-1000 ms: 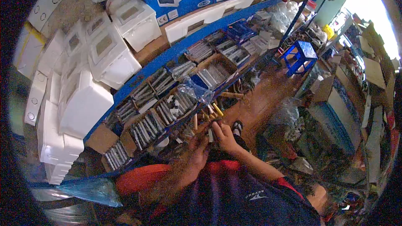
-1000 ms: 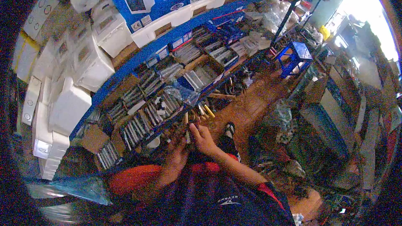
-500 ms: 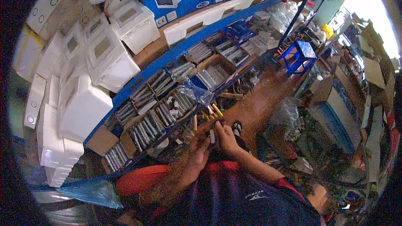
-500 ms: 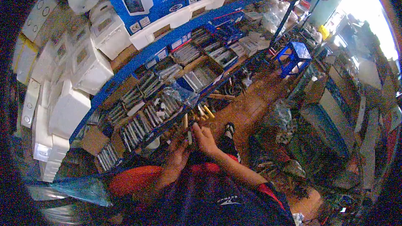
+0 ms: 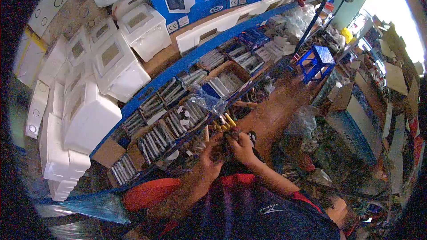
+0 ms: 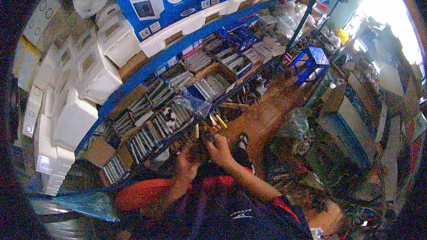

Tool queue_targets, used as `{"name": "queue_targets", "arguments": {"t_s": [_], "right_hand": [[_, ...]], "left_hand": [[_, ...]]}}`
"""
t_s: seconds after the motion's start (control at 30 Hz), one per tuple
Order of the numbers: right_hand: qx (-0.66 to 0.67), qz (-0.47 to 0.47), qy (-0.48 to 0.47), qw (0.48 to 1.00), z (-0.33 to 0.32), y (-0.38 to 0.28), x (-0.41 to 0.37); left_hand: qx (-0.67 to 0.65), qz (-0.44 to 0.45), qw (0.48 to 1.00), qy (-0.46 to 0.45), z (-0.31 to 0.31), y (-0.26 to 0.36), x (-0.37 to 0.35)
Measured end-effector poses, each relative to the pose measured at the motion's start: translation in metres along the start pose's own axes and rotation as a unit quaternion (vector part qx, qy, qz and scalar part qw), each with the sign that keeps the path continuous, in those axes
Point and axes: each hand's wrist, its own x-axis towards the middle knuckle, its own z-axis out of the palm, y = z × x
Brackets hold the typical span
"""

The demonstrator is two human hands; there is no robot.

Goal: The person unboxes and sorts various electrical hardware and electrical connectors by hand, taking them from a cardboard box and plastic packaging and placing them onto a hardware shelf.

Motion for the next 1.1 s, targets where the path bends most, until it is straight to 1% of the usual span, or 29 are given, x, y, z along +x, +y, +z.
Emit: {"name": "queue_targets", "arguments": {"t_s": [0.03, 0.13, 0.23, 0.33, 0.43, 0.53, 0.63, 0.67, 0.73, 0.8, 0.87, 0.93, 1.0, 1.07, 1.1], "right_hand": [[0.048, 0.012, 0.011, 0.999, 0.003, -0.003, 0.001], [0.234, 0.01, -0.023, 0.972, 0.026, 0.03, -0.004], [0.349, 0.094, -0.028, 0.932, 0.034, 0.039, -0.012], [0.256, 0.201, -0.122, 0.938, 0.013, 0.025, -0.017], [0.156, 0.189, -0.079, 0.966, 0.0, -0.019, -0.017], [0.141, 0.232, -0.126, 0.954, -0.014, -0.016, -0.013], [0.303, 0.213, -0.078, 0.925, -0.001, 0.035, -0.015], [0.312, 0.197, 0.006, 0.93, 0.008, 0.028, -0.02], [0.317, 0.145, -0.006, 0.937, 0.011, 0.046, -0.02], [0.332, 0.129, -0.015, 0.934, 0.011, 0.053, -0.021], [0.357, 0.146, -0.026, 0.922, 0.01, 0.049, -0.022], [0.22, 0.099, -0.003, 0.97, -0.002, 0.001, -0.03], [0.168, 0.109, -0.013, 0.98, -0.008, -0.017, -0.025], [0.205, 0.177, -0.056, 0.961, -0.008, -0.018, -0.019], [0.207, 0.157, -0.054, 0.964, -0.007, -0.016, -0.018]], "left_hand": [[0.004, 0.007, 1.0, 0.002, 0.0, -0.001, 0.0], [-0.098, -0.074, 0.99, 0.066, -0.005, -0.006, -0.002], [0.074, -0.032, 0.995, 0.059, -0.002, 0.012, -0.006], [0.228, 0.097, 0.968, 0.049, -0.006, 0.016, -0.005], [0.278, 0.103, 0.954, 0.053, -0.004, 0.012, -0.011], [0.313, 0.114, 0.942, 0.042, -0.001, 0.018, -0.01], [0.296, 0.126, 0.947, -0.003, 0.003, 0.018, -0.006], [0.282, 0.131, 0.951, -0.008, 0.005, 0.019, -0.004], [0.252, 0.142, 0.957, -0.019, 0.008, 0.022, 0.002], [0.244, 0.153, 0.958, -0.003, 0.008, 0.018, 0.005], [0.247, 0.159, 0.956, -0.003, 0.008, 0.019, 0.005], [0.26, 0.161, 0.952, -0.022, 0.008, 0.026, 0.005], [0.337, 0.176, 0.925, -0.018, 0.004, 0.029, 0.005], [0.391, 0.192, 0.9, -0.018, 0.0, 0.032, 0.007], [0.407, 0.201, 0.891, -0.02, -0.001, 0.036, 0.01]]}}
